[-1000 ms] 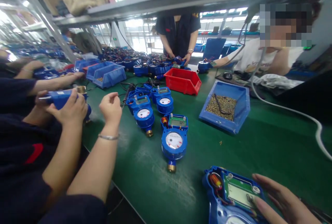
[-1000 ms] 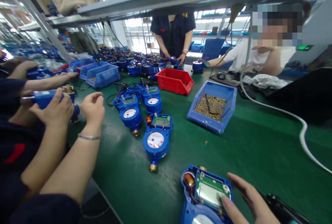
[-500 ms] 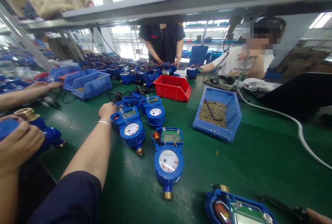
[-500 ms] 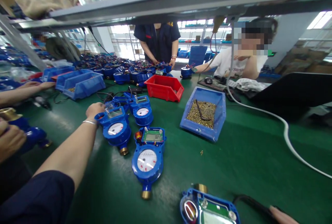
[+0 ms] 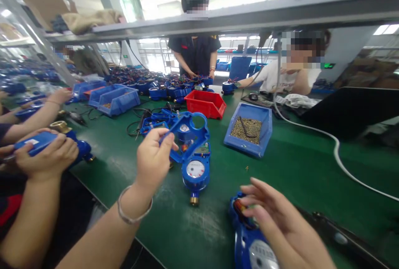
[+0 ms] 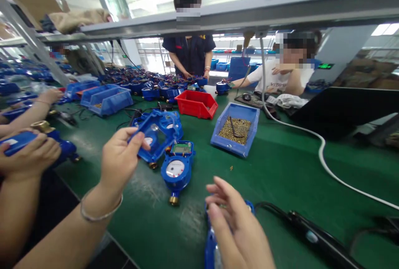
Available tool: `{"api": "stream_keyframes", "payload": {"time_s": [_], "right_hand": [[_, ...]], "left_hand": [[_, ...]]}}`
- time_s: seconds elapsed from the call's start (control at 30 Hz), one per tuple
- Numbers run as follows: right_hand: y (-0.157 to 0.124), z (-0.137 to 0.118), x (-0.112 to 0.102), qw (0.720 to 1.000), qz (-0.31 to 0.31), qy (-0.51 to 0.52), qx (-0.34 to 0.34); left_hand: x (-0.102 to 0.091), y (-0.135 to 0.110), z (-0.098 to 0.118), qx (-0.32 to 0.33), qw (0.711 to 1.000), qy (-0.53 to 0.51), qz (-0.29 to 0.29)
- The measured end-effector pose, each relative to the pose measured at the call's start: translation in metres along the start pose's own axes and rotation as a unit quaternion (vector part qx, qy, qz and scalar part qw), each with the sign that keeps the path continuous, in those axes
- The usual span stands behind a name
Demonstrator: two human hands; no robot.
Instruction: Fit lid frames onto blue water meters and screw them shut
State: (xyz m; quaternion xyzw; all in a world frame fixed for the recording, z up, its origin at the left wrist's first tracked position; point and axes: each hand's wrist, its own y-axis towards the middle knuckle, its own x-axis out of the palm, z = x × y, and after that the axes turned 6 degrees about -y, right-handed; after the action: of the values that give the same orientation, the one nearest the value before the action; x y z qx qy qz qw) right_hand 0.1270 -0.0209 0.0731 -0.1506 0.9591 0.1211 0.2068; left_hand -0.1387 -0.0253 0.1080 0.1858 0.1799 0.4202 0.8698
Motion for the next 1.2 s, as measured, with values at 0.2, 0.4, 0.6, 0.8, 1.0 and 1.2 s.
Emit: {"api": "stream_keyframes", "payload": {"time_s": [0.2, 0.4, 0.6, 0.8, 1.0, 1.2], "right_hand": [[0.001, -0.04, 0.032, 0.991, -0.059, 0.122, -0.006], [-0.011, -0.026, 0.035, 0.998, -0.009, 0.063, 0.021], [-0.018, -0.027, 0.039, 0.998, -0.045, 0.041, -0.014], [-0.023, -0.028, 0.043, 0.998, -0.063, 0.025, -0.002], [-0.024, -0.027, 0.046, 0.996, -0.077, 0.012, 0.033], [-0.017, -0.028, 0.035, 0.985, -0.11, 0.08, 0.102]], "left_hand": [[0.023, -0.104, 0.035, -0.146, 0.977, -0.099, -0.12], [0.006, -0.129, 0.032, -0.191, 0.943, -0.083, -0.258], [-0.002, -0.117, 0.04, -0.217, 0.916, -0.143, -0.306], [0.003, -0.113, 0.038, -0.181, 0.941, -0.014, -0.287], [-0.021, -0.088, 0.03, -0.037, 0.978, 0.173, -0.113], [-0.046, -0.078, -0.011, -0.049, 0.979, 0.182, -0.078]]}}
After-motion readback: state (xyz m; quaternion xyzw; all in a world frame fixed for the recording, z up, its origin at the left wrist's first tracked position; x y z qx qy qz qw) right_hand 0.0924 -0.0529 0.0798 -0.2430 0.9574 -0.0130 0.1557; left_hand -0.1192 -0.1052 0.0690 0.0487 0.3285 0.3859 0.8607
